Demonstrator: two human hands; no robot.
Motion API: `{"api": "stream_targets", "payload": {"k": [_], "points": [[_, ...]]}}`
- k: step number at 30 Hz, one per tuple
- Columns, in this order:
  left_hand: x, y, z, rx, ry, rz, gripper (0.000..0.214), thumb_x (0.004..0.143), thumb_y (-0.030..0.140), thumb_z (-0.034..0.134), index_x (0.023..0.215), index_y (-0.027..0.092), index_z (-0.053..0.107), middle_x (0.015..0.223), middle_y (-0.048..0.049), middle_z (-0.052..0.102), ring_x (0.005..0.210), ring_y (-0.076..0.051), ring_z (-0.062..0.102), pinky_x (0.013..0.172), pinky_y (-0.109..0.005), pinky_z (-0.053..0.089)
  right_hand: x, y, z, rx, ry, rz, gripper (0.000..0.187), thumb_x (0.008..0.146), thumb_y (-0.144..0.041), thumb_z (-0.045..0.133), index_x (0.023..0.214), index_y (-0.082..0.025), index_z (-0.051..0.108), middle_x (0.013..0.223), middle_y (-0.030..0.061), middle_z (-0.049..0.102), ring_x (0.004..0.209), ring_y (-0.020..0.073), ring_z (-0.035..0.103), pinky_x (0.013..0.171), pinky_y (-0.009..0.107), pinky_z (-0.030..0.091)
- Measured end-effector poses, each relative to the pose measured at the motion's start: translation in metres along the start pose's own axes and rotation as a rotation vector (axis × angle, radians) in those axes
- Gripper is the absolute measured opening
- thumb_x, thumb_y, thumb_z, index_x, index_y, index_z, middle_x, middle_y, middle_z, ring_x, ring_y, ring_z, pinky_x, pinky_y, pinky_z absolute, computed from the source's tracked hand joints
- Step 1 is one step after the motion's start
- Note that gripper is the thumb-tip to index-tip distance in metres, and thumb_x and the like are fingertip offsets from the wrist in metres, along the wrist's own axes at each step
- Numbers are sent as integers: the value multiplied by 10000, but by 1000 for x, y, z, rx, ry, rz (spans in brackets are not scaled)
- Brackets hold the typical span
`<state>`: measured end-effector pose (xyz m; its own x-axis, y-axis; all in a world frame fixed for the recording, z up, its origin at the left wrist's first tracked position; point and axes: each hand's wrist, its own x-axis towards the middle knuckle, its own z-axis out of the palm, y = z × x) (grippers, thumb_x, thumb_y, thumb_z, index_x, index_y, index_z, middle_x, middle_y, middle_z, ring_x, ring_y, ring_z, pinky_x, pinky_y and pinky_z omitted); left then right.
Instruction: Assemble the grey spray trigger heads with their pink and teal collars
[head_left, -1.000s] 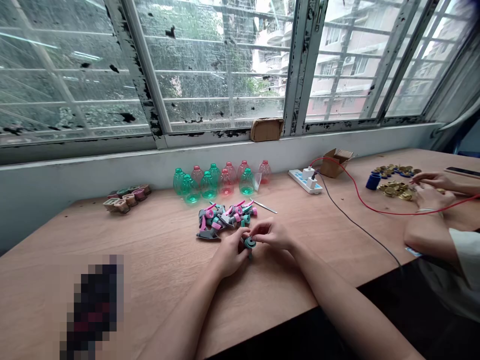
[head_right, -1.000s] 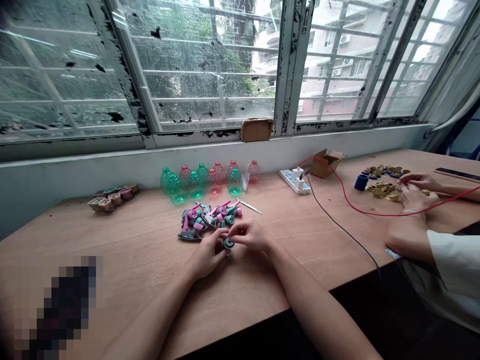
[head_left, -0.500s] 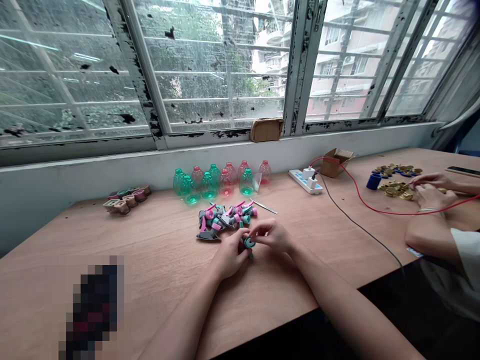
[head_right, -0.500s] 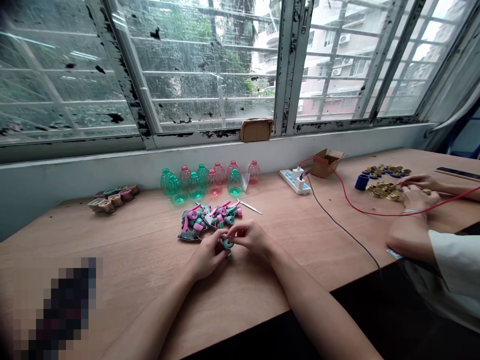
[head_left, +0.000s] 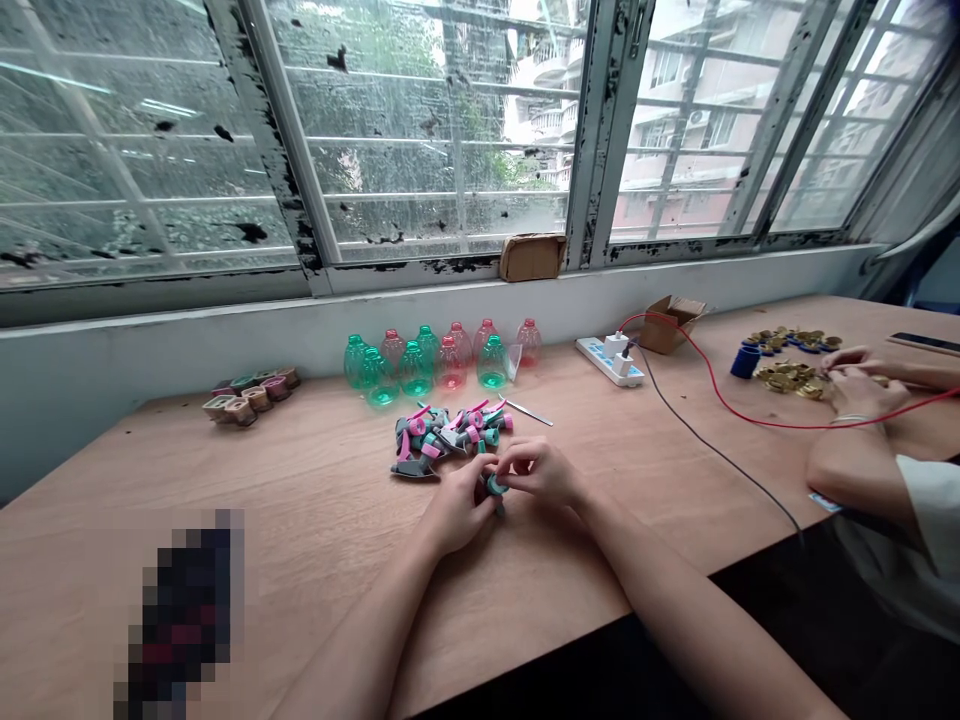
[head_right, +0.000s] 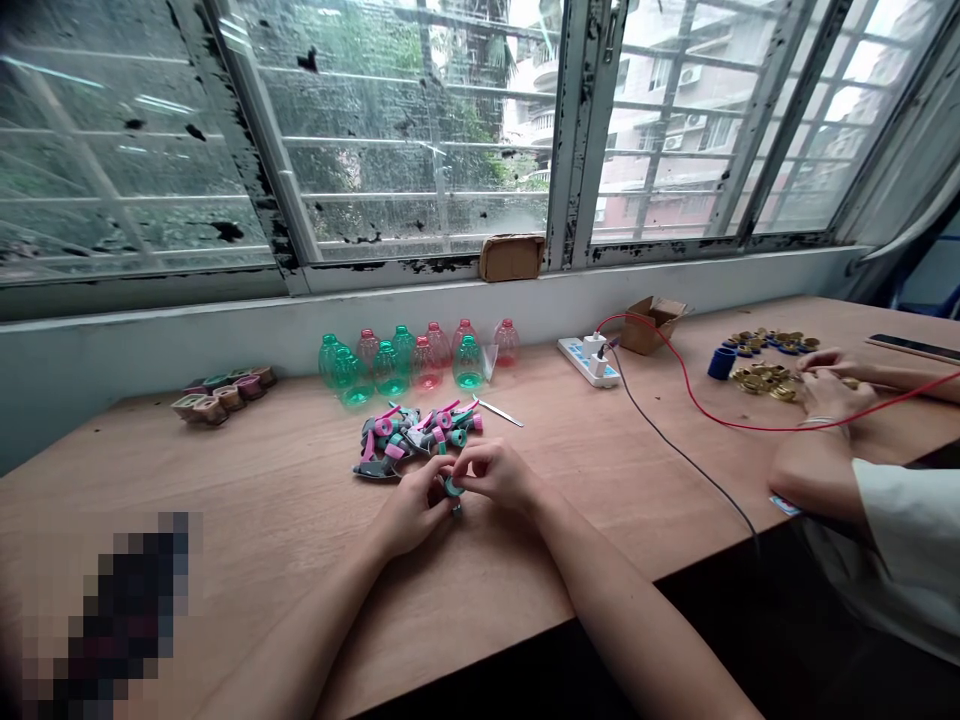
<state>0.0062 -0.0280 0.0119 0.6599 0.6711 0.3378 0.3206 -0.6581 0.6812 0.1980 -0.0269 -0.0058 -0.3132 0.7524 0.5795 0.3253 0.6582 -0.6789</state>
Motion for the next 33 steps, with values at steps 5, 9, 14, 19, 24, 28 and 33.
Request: {"api": "stream_targets", "payload": {"k": [5, 9, 14, 19, 24, 28, 33], "points": [[0, 2, 0, -11, -7, 2, 422, 767, 98, 541, 1168, 225, 508, 977, -15, 668, 664, -112, 573, 621, -210, 446, 0, 1, -1, -29, -2, -15, 136, 771, -295, 696, 744, -161, 700, 687, 14, 590, 536, 77, 438, 488, 201, 355], [0, 2, 0, -22, 6, -1, 399, 759, 96, 546, 1136, 224, 515, 968, -9, 672, 672, -113, 580, 624, -208, 449, 0, -1, -2, -47, -21, -15, 143, 776, -295, 692, 749, -155, 697, 663, 6, 579, 528, 75, 434, 487, 200, 351], [-1, 2, 0, 0, 40, -25, 393, 746, 119, 570, 1122, 222, 520, 934, 0, 679, 628, -107, 565, 617, -217, 456, 0, -3, -4, -70, -51, -33, 125, 789, -273, 678, 768, -158, 721, 712, 26, 611, 535, 76, 440, 494, 205, 353], [-2, 3, 1, 24, 56, -32, 396, 739, 121, 572, 1119, 223, 533, 919, -5, 683, 667, -123, 590, 644, -231, 467, 0, -3, -4, -79, -73, -51, 124, 774, -275, 691, 815, -175, 752, 696, 24, 618, 509, 74, 438, 471, 206, 340], [-2, 2, 3, 42, 74, -37, 400, 733, 121, 580, 1117, 223, 535, 895, -1, 681, 638, -118, 582, 634, -229, 465, 0, -3, -7, -111, -77, -38, 143, 772, -309, 689, 786, -183, 756, 646, 19, 627, 494, 80, 450, 468, 205, 345], [-1, 0, 3, 62, 80, -41, 403, 732, 128, 592, 1118, 221, 526, 873, 7, 675, 609, -108, 566, 610, -218, 457, -1, -1, -9, -141, -78, -34, 117, 764, -279, 691, 756, -179, 752, 630, 17, 626, 498, 81, 460, 472, 201, 349], [-1, 0, 3, 59, 67, -40, 399, 737, 125, 582, 1118, 222, 517, 884, 11, 676, 601, -103, 564, 610, -216, 451, -1, 0, -7, -129, -81, -45, 81, 753, -239, 698, 764, -177, 749, 637, 7, 611, 509, 77, 462, 480, 193, 355]]}}
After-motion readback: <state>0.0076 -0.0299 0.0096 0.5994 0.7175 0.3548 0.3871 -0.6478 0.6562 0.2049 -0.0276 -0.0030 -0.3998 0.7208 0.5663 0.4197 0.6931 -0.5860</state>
